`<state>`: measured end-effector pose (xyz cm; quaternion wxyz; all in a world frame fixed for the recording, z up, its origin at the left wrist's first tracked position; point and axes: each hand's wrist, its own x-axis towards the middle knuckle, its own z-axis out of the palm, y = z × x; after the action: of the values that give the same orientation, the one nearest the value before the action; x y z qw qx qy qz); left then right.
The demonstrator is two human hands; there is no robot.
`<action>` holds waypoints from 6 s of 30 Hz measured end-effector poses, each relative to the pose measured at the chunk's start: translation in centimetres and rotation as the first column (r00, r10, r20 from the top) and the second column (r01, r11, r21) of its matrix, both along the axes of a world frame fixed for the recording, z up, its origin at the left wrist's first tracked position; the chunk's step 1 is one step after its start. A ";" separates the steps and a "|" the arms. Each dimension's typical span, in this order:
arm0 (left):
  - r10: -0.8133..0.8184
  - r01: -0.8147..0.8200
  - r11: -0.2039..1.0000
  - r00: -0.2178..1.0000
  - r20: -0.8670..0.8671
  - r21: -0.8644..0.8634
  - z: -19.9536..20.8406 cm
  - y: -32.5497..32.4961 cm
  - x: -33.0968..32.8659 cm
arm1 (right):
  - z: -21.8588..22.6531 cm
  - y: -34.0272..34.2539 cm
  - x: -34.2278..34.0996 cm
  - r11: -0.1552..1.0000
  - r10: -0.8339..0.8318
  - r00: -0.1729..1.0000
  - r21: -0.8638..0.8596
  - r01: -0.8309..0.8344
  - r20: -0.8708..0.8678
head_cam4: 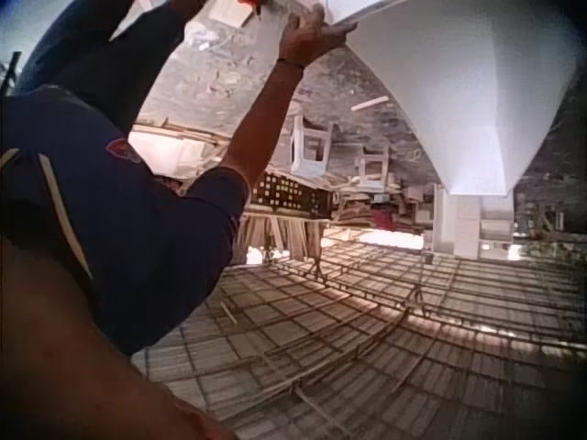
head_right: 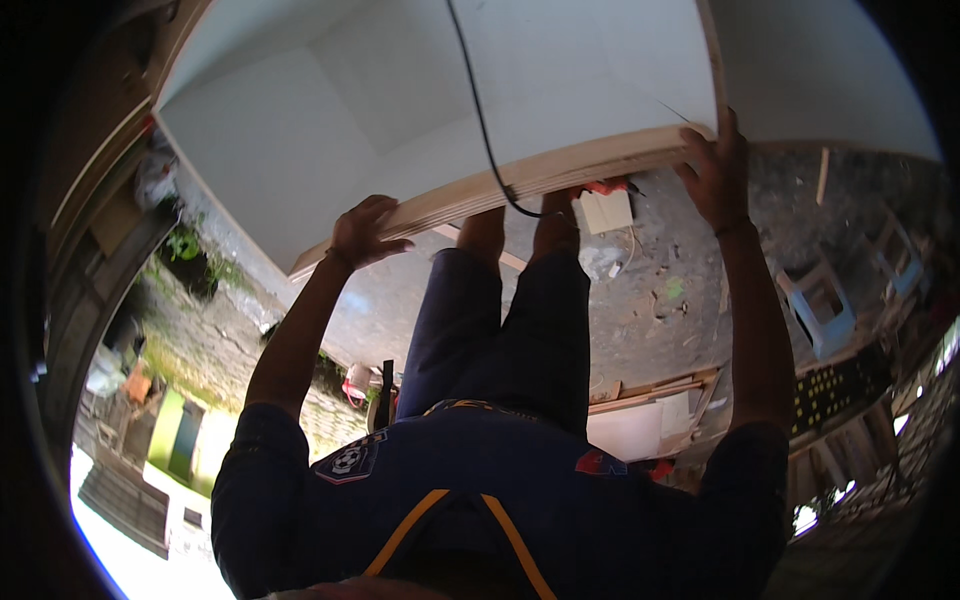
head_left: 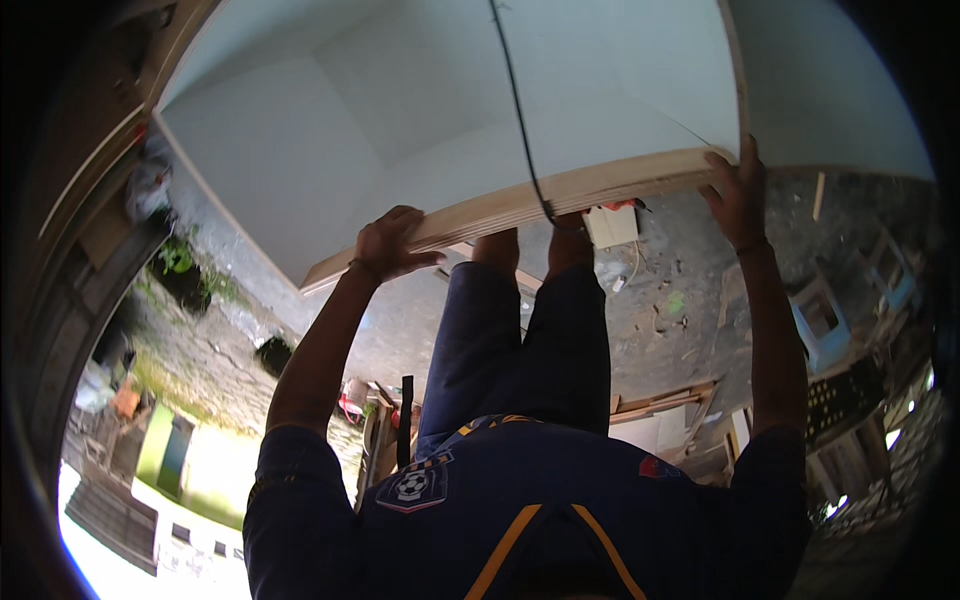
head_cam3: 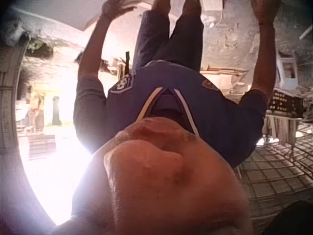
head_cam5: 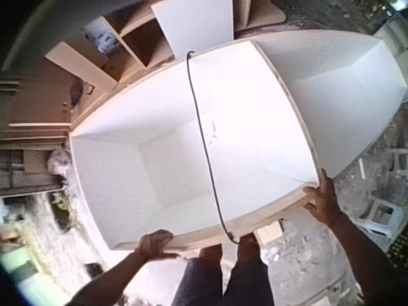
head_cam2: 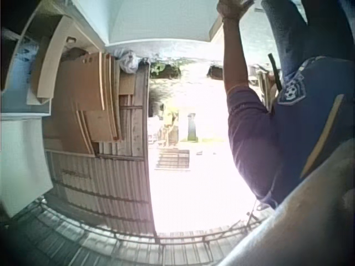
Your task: The person assembles a cabinet by positioning a wooden support strip and using an electric drill to secure it with a screw.
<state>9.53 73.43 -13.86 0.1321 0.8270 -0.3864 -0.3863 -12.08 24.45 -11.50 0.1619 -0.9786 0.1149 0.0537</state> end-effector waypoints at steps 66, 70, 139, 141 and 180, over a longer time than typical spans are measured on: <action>-0.277 0.278 0.960 0.960 0.032 -0.031 3.1 -44.1 -9.7 | -0.3 -1.8 -1.9 0.663 -0.730 0.566 0.598 0.450 0.383; -0.340 0.340 0.930 0.940 0.023 -0.139 2.3 -44.1 -9.5 | -2.0 1.4 -5.6 0.354 -0.935 0.176 0.784 0.510 0.308; -0.221 0.324 0.863 0.932 0.287 -0.389 -0.1 -42.7 -9.4 | -48.6 8.9 -24.9 0.893 -0.167 0.978 0.402 0.204 -0.124; -0.222 0.345 0.846 0.921 0.320 -0.406 -0.5 -42.9 -9.4 | -50.3 8.3 -25.3 0.964 0.023 0.986 0.267 0.022 -0.165; -0.247 0.406 0.877 0.839 0.484 -0.257 0.9 -43.0 -10.3 | -34.3 4.6 -14.0 0.812 -0.044 0.999 0.583 0.030 0.010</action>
<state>-0.78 30.46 -12.91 0.1179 0.7756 -0.6058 -0.1328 -26.07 29.06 -45.83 0.4559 -0.8802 0.1100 0.0721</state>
